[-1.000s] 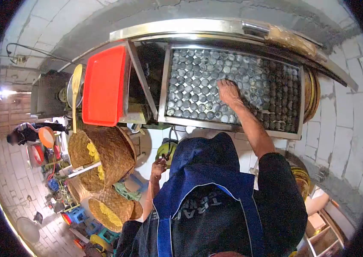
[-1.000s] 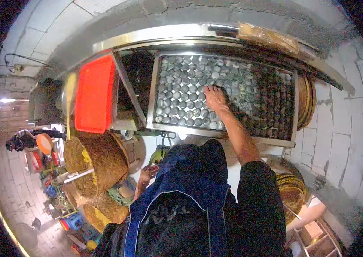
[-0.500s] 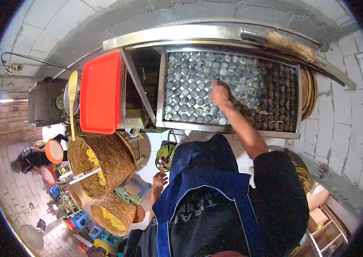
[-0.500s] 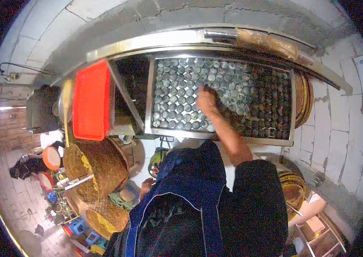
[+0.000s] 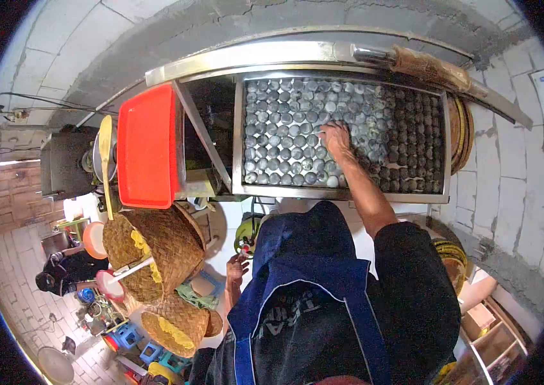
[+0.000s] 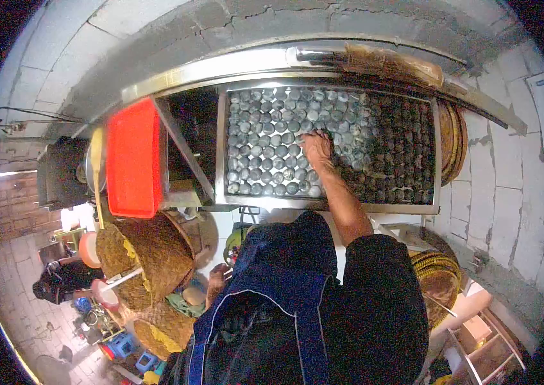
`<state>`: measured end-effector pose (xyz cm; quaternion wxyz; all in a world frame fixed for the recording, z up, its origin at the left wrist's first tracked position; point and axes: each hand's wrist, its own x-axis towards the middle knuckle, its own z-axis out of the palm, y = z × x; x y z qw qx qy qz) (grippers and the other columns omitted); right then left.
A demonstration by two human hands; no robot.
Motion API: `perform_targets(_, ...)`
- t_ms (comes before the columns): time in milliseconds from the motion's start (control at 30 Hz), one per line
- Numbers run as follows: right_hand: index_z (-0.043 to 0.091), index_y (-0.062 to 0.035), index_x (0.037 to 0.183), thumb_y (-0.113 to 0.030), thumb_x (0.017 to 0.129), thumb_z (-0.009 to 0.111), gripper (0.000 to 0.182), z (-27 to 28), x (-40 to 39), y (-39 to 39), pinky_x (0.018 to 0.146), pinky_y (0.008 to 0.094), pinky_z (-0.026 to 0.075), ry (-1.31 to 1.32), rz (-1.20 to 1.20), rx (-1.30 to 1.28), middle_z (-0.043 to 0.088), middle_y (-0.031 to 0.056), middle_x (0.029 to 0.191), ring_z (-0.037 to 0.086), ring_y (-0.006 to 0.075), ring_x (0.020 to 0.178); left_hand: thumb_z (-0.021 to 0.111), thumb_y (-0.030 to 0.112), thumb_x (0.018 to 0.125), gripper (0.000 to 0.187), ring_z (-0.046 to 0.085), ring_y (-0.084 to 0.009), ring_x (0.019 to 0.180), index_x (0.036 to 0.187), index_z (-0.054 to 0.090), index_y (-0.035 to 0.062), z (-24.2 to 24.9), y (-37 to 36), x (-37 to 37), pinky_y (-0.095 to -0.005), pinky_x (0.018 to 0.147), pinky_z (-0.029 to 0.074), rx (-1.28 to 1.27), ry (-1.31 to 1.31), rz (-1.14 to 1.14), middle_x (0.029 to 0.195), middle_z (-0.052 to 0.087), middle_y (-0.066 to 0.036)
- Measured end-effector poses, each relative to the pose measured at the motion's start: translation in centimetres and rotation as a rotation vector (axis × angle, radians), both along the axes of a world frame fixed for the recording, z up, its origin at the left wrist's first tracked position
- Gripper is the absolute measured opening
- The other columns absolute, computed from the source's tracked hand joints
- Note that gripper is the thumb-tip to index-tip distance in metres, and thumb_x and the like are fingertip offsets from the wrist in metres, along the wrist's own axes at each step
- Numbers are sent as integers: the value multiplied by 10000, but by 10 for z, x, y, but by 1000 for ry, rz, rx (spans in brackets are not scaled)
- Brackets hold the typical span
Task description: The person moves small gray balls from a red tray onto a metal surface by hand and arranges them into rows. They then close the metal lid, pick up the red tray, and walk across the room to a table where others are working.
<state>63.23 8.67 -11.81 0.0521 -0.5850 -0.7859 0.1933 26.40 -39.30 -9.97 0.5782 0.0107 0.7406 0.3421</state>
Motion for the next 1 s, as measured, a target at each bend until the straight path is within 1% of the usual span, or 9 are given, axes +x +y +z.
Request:
perform_targets(133, 548, -89, 1298, -429, 859, 626, 561, -8, -22, -19, 1083, 515, 302, -39, 15, 428, 486, 152, 1391, 361, 349, 1353, 638, 297, 910, 389, 669, -237, 820, 1219, 536, 84, -6, -20, -3, -355, 609, 527, 128, -30, 13, 1013, 667, -81)
perform_targets(333, 335, -94, 1462, -592, 814, 605, 860, 3, -41, -43, 1134, 609, 101, 55, 35, 210, 177, 188, 1559, 129, 381, 1445, 588, 391, 936, 476, 653, -277, 906, 1278, 501, 71, 7, -28, -2, -409, 732, 531, 39, 20, 17, 1109, 639, -121)
perform_targets(433, 276, -86, 1497, -666, 861, 481, 885, 3, -26, -37, 1126, 631, 77, -1, 10, 164, 171, 238, 1553, 115, 411, 1446, 588, 433, 932, 531, 637, -288, 967, 1304, 471, 73, 23, -20, 10, -416, 786, 528, -85, 70, -56, 1170, 611, -142)
perform_targets(500, 269, -88, 1500, -673, 859, 475, 892, 11, -22, -31, 1127, 630, 76, -15, -47, 216, 170, 229, 1556, 114, 409, 1447, 592, 421, 934, 530, 630, -286, 974, 1301, 462, 61, 20, -42, 2, -413, 795, 527, 292, -41, -139, 1225, 576, -151)
perform_targets(600, 246, -94, 1509, -686, 858, 458, 906, -4, 1, -26, 1129, 627, 71, -46, -119, 250, 160, 216, 1563, 108, 403, 1449, 617, 343, 932, 504, 630, -288, 960, 1303, 462, 39, 11, -59, -7, -410, 797, 530, 73, 41, -79, 1206, 583, -158)
perform_targets(667, 203, -102, 1522, -698, 870, 418, 909, -7, 10, -18, 1133, 622, 60, -89, -222, 265, 133, 208, 1573, 90, 396, 1454, 625, 264, 927, 468, 631, -289, 971, 1295, 473, 18, -40, -82, -47, -413, 810, 536, 365, -502, -79, 1165, 601, -165)
perform_targets(700, 203, -102, 1522, -698, 870, 418, 909, -6, 16, -14, 1133, 622, 60, -86, -235, 262, 133, 208, 1573, 90, 396, 1454, 621, 211, 921, 438, 633, -288, 970, 1280, 485, 1, -41, -87, -29, -418, 803, 538, -108, -89, 1, 1133, 616, -174)
perform_targets(800, 217, -80, 1510, -684, 868, 439, 908, -10, 47, -19, 1128, 628, 99, -143, -356, 219, 176, 215, 1561, 157, 392, 1442, 610, 198, 926, 421, 635, -286, 976, 1277, 484, 2, -34, -71, -33, -408, 781, 536, -10, 28, -90, 1128, 621, -170)
perform_targets(1000, 288, -61, 1480, -648, 874, 487, 867, -5, 111, -33, 1086, 650, 195, -192, -600, 332, 243, 246, 1524, 236, 423, 1405, 608, 210, 930, 411, 637, -288, 987, 1269, 492, 9, -25, -10, -59, -397, 771, 533, 152, -618, 39, 1141, 620, -163)
